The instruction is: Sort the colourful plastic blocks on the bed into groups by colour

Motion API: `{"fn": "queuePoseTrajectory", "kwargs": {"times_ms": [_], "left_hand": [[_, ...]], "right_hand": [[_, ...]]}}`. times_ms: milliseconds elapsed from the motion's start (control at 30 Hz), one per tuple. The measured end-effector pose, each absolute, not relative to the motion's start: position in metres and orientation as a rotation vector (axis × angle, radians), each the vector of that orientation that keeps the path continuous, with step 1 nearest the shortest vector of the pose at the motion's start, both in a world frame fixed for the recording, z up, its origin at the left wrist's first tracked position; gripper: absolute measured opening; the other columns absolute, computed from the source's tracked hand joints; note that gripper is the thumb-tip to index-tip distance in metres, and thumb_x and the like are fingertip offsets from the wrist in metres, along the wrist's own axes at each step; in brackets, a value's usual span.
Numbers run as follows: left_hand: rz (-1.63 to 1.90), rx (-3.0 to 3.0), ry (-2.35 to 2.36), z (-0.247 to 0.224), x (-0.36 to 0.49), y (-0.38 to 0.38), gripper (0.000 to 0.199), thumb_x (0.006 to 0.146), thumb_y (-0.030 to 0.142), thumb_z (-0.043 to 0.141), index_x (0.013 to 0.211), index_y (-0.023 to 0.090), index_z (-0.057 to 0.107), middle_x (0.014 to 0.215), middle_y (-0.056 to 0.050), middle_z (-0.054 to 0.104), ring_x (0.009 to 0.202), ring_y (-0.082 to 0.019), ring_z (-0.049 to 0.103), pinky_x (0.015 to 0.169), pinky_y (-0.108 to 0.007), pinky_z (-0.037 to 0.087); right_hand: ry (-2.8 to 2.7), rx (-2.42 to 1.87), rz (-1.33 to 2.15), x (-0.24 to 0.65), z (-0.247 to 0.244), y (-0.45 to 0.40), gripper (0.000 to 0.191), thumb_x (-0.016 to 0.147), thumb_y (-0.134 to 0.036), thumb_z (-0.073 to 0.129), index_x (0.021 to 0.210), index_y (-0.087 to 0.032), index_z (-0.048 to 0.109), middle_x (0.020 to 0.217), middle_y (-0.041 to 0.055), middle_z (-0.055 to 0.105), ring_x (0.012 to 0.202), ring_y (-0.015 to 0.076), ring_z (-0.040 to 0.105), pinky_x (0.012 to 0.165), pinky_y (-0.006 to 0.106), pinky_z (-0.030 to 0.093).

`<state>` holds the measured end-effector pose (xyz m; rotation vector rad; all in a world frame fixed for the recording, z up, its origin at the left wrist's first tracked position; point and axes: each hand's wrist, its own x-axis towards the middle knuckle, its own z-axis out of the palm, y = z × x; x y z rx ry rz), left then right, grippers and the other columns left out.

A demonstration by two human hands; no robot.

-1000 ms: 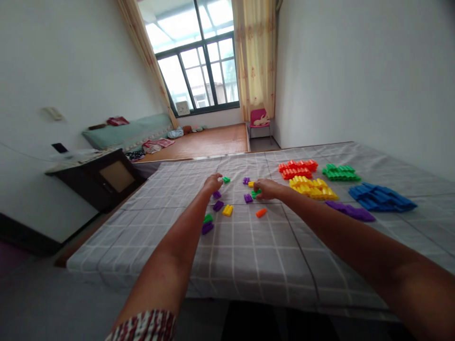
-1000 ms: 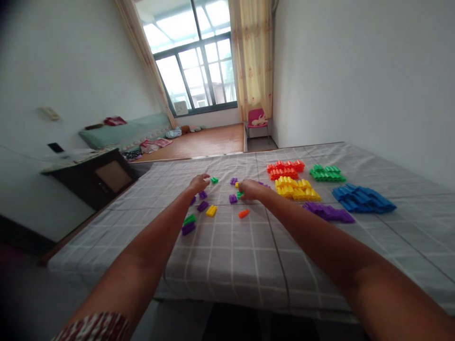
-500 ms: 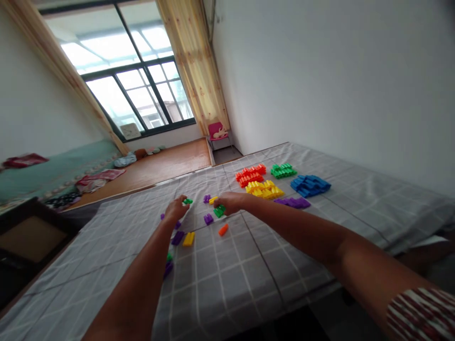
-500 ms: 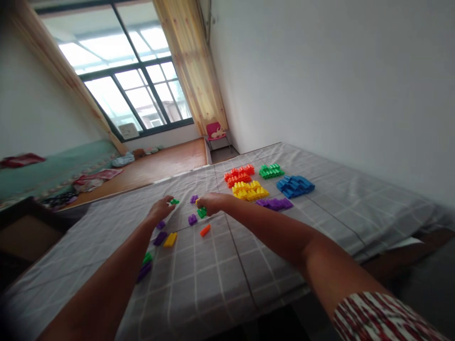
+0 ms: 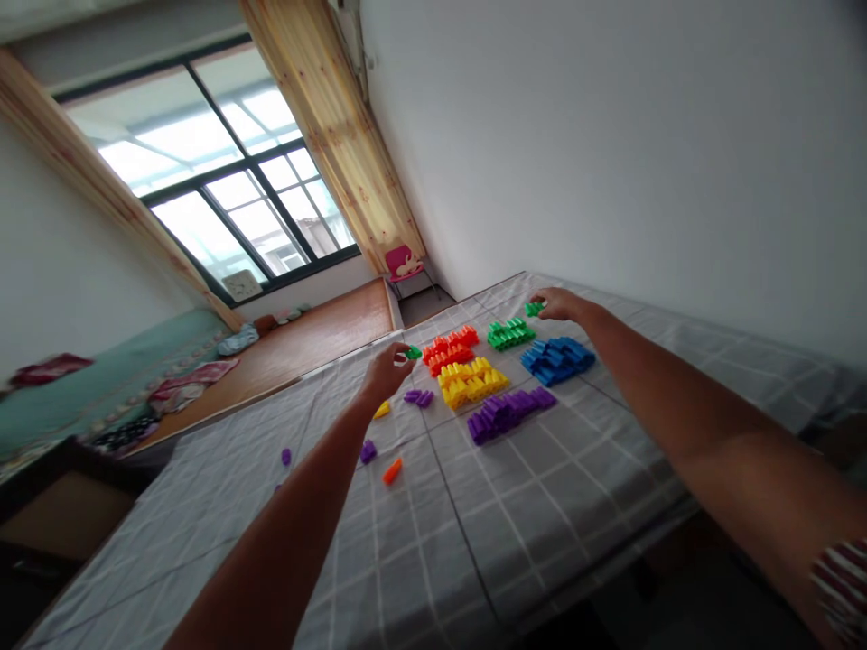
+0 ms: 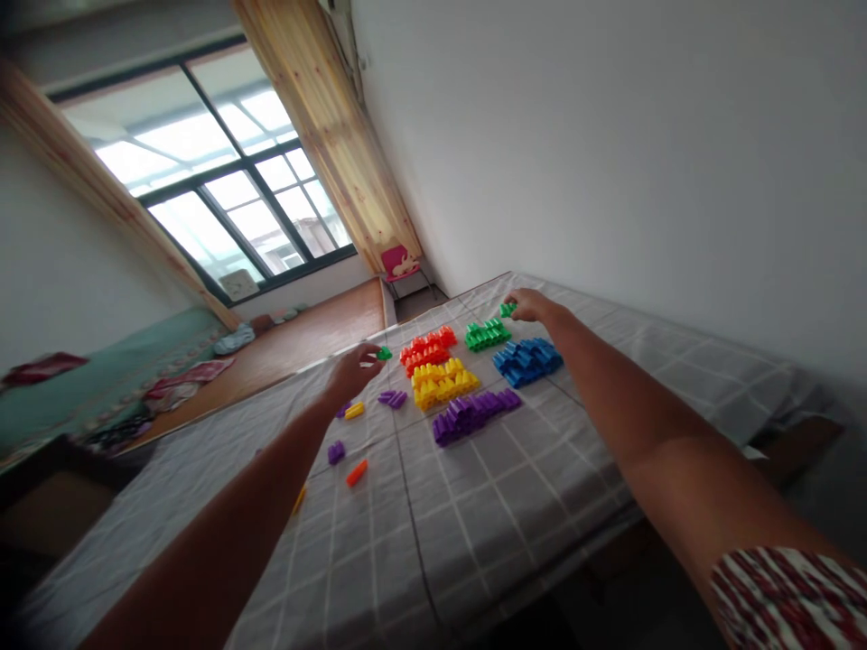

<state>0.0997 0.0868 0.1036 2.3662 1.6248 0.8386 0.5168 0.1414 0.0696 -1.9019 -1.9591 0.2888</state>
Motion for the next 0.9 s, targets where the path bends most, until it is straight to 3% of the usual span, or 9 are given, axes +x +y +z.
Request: {"fn": "queuePoseTrajectory", "kwargs": {"times_ms": [300,500,900], "left_hand": [[0.682,2.452,1.367,0.074,0.224,0.130,0.027,0.074,0.019,0.066,0.100,0.016,0.067,0.097,-0.008,0.072,0.089,-0.019,0.068,0.081,-0.034,0.055],[0.550,2.479,1.410,0.060,0.284,0.153,0.037,0.075,0.021,0.068,0.110,0.011,0.067,0.099,-0.011,0.072,0.089,-0.021,0.067,0.084,-0.035,0.053],[0.320,2.665,1.523,0.051,0.312,0.161,0.036,0.076,0.026,0.069,0.112,0.019,0.069,0.106,-0.009,0.071,0.104,-0.025,0.063,0.095,-0.038,0.048]], "right_hand": [[-1.958,-1.885,0.292,0.545,0.006,0.148,0.047,0.070,-0.011,0.063,0.116,-0.019,0.068,0.111,0.0046,0.072,0.098,0.0180,0.067,0.082,0.021,0.049],[-1.976,-1.753,0.351,0.539,0.001,0.152,0.055,0.073,-0.009,0.060,0.128,-0.016,0.061,0.117,0.0064,0.070,0.097,0.0160,0.067,0.084,0.021,0.048],[-1.936,-1.752,0.354,0.536,0.000,0.152,0.049,0.078,-0.011,0.058,0.127,-0.014,0.062,0.118,0.0080,0.070,0.099,0.0174,0.067,0.088,0.022,0.048]]}}
